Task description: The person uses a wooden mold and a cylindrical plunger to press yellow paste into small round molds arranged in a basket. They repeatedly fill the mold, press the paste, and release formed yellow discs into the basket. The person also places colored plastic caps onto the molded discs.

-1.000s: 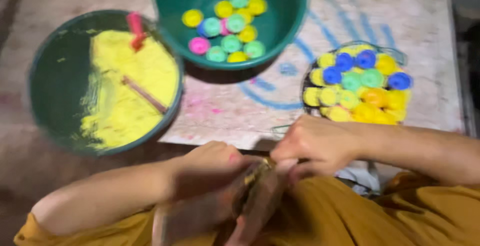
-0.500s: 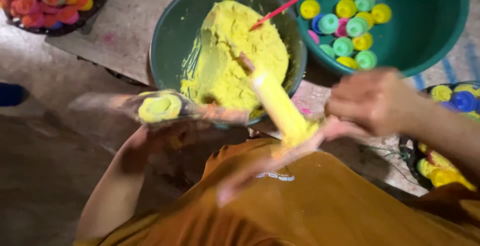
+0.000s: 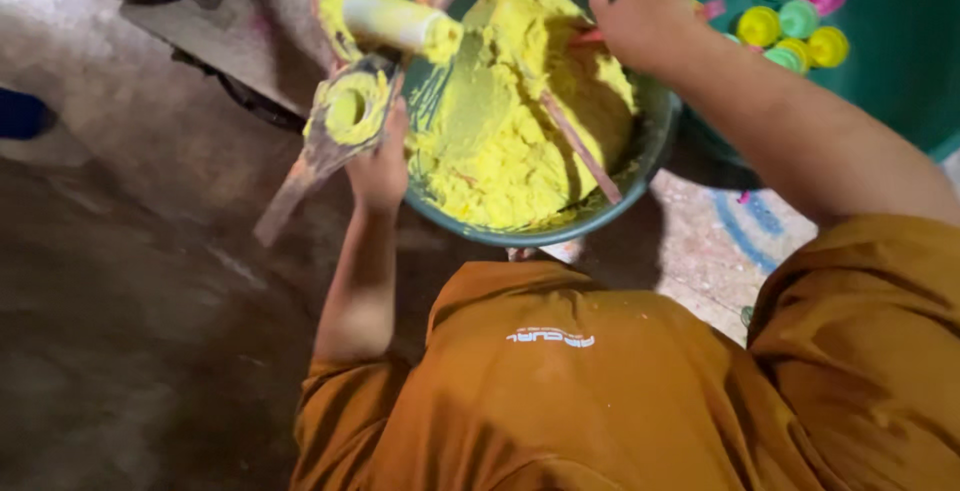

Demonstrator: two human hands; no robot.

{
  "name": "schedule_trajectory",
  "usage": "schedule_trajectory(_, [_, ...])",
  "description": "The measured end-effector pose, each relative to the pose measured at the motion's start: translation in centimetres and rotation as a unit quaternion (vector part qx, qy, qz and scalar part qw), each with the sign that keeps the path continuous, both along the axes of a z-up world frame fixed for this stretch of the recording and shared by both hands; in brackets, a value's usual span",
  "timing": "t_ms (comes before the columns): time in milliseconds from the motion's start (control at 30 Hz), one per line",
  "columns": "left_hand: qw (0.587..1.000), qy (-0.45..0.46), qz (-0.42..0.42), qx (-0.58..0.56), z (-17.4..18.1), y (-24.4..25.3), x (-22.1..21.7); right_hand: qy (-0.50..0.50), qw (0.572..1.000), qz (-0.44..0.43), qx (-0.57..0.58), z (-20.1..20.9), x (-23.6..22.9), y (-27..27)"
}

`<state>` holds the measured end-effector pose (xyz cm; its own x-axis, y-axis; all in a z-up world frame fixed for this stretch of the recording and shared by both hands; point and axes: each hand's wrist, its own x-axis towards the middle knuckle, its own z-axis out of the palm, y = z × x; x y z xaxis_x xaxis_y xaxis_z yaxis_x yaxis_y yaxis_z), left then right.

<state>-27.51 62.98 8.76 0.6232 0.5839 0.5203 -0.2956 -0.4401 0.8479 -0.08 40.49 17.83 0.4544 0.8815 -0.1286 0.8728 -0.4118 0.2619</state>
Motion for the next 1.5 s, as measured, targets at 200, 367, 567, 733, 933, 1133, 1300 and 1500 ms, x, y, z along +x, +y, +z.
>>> schedule_trajectory(200, [0.998,0.024,0.048,-0.031,-1.8,-0.4,1.0,0.008,0.996,0.029,-0.087,2.0,-0.8,-0.4])
schedule_trajectory(367, [0.987,0.094,0.056,-0.115,-3.6,-1.0,-0.5,0.012,0.994,0.05,-0.092,6.7,-0.9,4.0])
schedule_trajectory(567, [0.992,0.063,0.062,-0.084,-2.0,-1.2,-0.9,0.087,0.982,0.163,0.038,-4.8,2.8,13.6])
schedule_trajectory(733, [0.989,0.058,0.056,-0.121,-0.1,-2.0,-0.9,0.311,0.942,0.12,-0.038,-9.2,-4.5,14.1])
schedule_trajectory(933, [0.982,0.023,0.017,-0.186,-0.8,-1.5,-0.4,0.252,0.966,0.043,-0.039,-2.8,0.1,15.6])
schedule_trajectory(1133, [0.962,-0.05,-0.041,-0.265,-2.6,-1.9,-0.6,0.341,0.936,0.058,-0.065,-7.5,-3.7,13.5])
schedule_trajectory(1300, [0.984,-0.01,0.011,-0.178,-3.4,-1.8,-1.1,0.456,0.886,-0.042,-0.067,-4.4,-0.2,14.4])
schedule_trajectory(1500, [0.984,0.017,0.043,-0.173,-2.7,-1.8,-0.4,0.366,0.908,0.199,-0.034,-6.2,-6.1,14.9])
